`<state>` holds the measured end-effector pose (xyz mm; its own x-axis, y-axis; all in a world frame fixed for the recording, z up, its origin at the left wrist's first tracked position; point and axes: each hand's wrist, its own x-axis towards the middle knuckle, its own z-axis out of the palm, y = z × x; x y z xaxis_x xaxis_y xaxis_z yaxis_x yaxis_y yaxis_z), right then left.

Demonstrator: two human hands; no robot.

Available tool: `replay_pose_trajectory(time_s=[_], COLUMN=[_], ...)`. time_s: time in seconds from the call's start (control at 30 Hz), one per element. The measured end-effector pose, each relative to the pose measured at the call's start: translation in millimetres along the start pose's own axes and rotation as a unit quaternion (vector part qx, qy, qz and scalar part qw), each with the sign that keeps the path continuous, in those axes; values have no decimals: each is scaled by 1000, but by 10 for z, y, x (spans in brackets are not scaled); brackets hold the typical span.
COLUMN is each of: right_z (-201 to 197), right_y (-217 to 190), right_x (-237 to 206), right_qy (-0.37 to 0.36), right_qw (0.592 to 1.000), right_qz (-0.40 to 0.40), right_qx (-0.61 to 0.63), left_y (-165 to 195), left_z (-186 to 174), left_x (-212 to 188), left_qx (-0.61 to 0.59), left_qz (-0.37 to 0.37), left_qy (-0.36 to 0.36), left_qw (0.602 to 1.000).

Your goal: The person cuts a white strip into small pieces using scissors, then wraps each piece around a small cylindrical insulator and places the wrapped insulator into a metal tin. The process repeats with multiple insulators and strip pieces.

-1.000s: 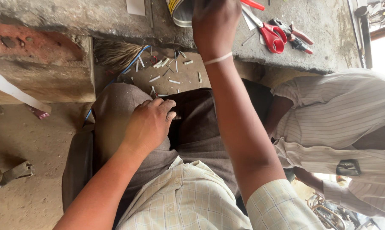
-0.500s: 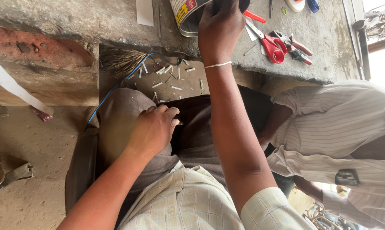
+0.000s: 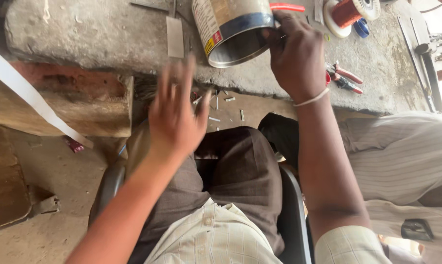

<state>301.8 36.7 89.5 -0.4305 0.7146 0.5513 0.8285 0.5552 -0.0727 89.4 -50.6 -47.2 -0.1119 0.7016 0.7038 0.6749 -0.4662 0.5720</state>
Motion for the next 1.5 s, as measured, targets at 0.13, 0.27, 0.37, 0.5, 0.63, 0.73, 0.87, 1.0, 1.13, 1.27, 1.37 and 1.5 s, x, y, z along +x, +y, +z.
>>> replay_pose_trajectory(time_s=[0.13,0.27,0.37,0.5,0.63,0.73,0.87,1.0,1.13,1.27,1.37,1.5], right_z=[16,86,313,442,107,-256,-547,-676,-648,-537,-408,-341], right_y=[198,407,477,746,1415,1895,2194,2301,2337,2282,2208,2201], right_x=[-46,-156,-299,-514,-705,-827,-871,-875,-942,-945,-823,-644], right_qy=[26,25,3,10,35,-29,-170,-314,-277,-126,-189,-277], right_qw=[999,995,945,939,917,969,960,907,935,964,959,930], right_qz=[-34,60,223,222,253,230,223,281,214,235,209,239], right_qx=[-20,78,240,264,307,86,4,-20,-49,-2,13,30], left_y=[-2,210,394,597,536,461,531,474,211,121,118,132], left_z=[412,582,640,676,441,187,53,28,105,334,500,716], left_x=[842,1234,1459,1567,1577,1495,1259,1027,967,946,1042,1252], left_qx=[118,206,259,353,264,200,92,61,151,238,260,335], left_qz=[-1,28,80,146,94,91,132,84,2,-13,-126,-105], left_qy=[-63,-148,-211,-204,-315,-312,-206,-140,-213,-218,-254,-279], left_qw=[991,967,939,901,907,924,965,985,965,946,923,894])
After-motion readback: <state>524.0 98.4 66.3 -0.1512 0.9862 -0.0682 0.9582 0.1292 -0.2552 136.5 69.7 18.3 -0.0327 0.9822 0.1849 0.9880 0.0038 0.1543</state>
